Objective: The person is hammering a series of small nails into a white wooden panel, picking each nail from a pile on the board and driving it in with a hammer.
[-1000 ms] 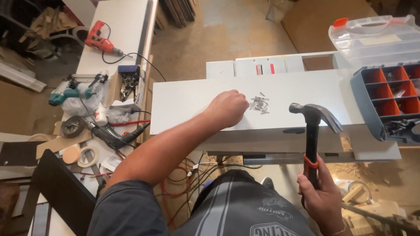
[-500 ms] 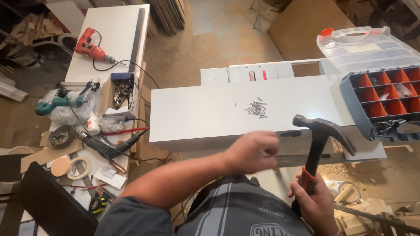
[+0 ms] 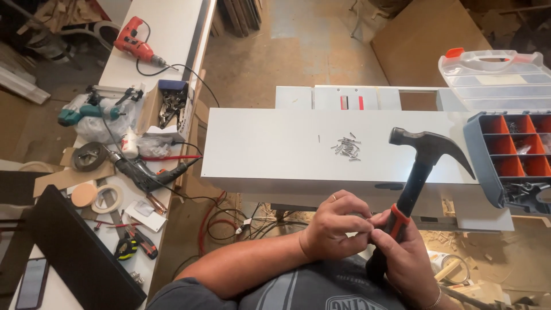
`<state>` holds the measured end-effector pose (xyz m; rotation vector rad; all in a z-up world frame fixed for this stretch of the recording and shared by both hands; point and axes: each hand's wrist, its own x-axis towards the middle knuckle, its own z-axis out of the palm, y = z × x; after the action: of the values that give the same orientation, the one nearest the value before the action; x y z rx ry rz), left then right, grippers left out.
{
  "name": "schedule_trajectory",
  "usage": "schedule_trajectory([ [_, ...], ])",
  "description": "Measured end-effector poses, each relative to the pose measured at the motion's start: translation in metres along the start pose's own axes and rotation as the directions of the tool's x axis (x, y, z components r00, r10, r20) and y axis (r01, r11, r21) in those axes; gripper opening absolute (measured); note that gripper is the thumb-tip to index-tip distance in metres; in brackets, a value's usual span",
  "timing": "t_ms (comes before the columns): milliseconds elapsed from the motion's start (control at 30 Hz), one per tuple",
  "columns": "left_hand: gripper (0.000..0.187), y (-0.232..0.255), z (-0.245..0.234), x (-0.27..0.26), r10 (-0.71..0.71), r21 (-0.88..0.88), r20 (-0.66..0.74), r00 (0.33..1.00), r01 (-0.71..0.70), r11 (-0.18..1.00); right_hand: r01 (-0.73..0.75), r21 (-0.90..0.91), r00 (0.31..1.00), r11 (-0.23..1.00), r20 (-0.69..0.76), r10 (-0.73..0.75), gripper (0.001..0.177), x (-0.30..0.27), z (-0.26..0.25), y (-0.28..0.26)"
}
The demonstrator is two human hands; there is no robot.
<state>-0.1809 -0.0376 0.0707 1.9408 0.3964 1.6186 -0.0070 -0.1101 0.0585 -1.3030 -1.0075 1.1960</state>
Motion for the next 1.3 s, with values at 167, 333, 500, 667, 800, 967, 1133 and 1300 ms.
schedule_trajectory([
  [167,0.017,0.006,-0.013,0.007,0.119,0.171,-0.009,0.993,-0.116,0.978,-0.048,-0.189,0.999,0.981,0.002,0.049,0.011,0.006,0.016,-0.027],
  [333,0.017,0.011,-0.019,0.003,0.114,0.365,0.039,0.993,-0.12,0.923,-0.048,-0.465,0.999,0.884,-0.024,0.042,0.019,0.01,0.016,-0.019],
  [500,0.008,0.009,-0.016,-0.014,-0.081,0.412,0.071,0.994,0.045,0.91,-0.076,-0.475,0.995,0.877,-0.087,0.039,0.021,0.009,0.021,-0.005],
  [667,0.024,0.0,-0.017,-0.041,-0.374,0.273,0.166,0.913,0.322,0.907,-0.142,-0.624,0.989,0.769,-0.05,0.141,0.015,0.011,0.027,-0.011],
  [800,0.014,-0.001,-0.02,-0.048,-0.44,0.299,0.191,0.877,0.375,0.878,-0.154,-0.727,0.978,0.669,-0.016,0.208,0.015,0.013,0.034,-0.018],
  [967,0.009,-0.01,-0.023,-0.052,-0.605,0.388,0.121,0.787,0.523,0.759,-0.159,-0.794,0.969,0.587,-0.011,0.248,0.018,0.013,0.042,-0.026],
  [1133,0.009,-0.002,-0.046,-0.049,-0.767,0.262,-0.038,0.641,0.747,0.611,-0.23,-0.598,0.947,0.768,0.044,0.317,0.019,0.016,0.049,-0.038],
  [1300,0.007,-0.002,-0.069,-0.06,-0.704,0.053,-0.325,0.632,0.755,0.653,-0.134,-0.214,0.946,0.968,0.264,0.189,0.022,0.019,0.014,-0.007],
])
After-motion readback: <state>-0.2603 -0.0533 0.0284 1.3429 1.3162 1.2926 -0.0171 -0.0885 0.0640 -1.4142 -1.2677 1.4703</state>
